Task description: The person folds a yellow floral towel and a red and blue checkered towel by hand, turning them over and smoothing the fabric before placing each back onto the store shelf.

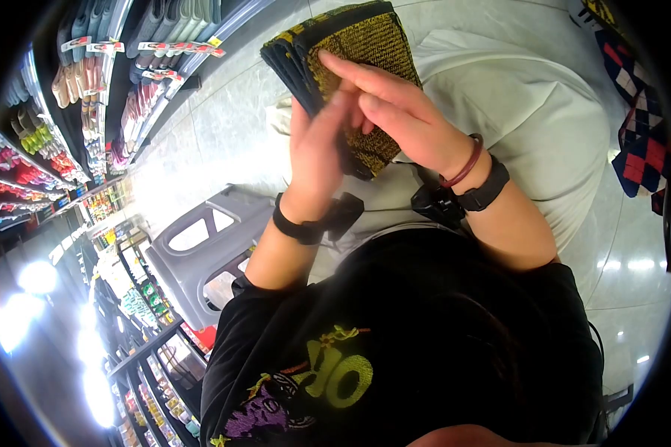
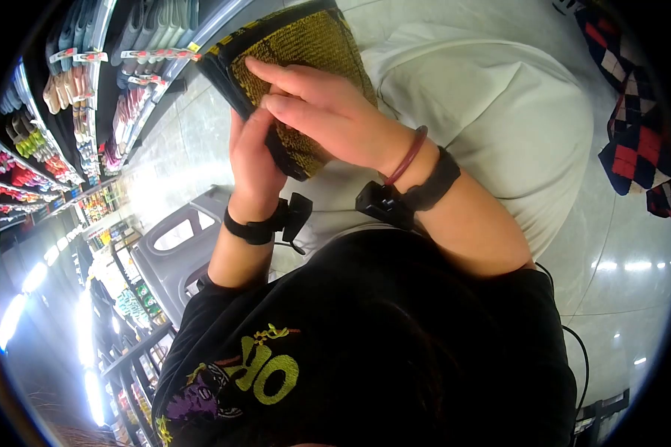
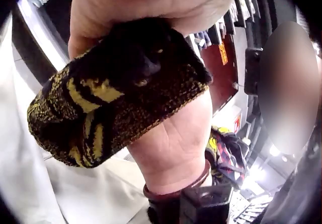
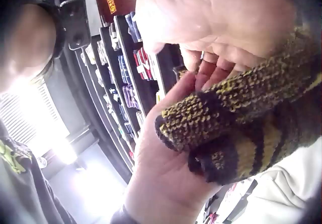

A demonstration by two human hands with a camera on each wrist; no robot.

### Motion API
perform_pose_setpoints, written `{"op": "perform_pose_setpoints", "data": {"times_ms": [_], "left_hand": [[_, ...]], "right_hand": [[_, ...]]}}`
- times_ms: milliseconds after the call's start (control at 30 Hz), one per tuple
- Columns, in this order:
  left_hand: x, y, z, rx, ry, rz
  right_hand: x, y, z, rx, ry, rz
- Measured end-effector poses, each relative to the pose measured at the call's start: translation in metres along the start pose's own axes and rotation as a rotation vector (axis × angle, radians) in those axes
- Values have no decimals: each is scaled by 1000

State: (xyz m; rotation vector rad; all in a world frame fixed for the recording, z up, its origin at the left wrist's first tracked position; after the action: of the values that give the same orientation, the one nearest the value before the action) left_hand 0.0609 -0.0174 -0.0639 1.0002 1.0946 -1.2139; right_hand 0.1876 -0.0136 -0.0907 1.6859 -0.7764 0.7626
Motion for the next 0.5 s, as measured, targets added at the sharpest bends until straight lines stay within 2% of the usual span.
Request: {"op": "perform_pose_setpoints", "data": {"times_ms": [67, 100, 233, 333, 433, 500], "left_hand": [[4, -7, -7, -51, -115, 137], [6, -9, -8, -77, -171, 216], [3, -20, -16, -14, -215, 433], [-11, -28, -13, -88, -201, 396], [-18, -43, -6, -89, -170, 359], [-20, -55, -3, -27, -191, 426]], "right_hand": [[-2, 1, -3, -27, 18, 51], [-1, 1, -4, -65, -53, 124], [4, -10, -8, -251, -289, 469], [-8, -32, -14, -404, -429, 764], [-5, -38, -18, -504, -372, 698], [-6, -37, -19, -371, -45, 312]]}}
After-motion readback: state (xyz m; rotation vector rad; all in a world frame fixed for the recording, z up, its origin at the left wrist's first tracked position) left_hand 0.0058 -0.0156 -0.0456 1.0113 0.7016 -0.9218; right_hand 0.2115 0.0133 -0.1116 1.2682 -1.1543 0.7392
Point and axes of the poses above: each hand's wrist, its own z-axis away from the middle knuckle, its own y-axis out of the palm, x = y × z, the point moved 4 cm from there along -z, towards the middle knuckle, and after that the axes turned 13 degrees about -x, right-handed, at the moved point
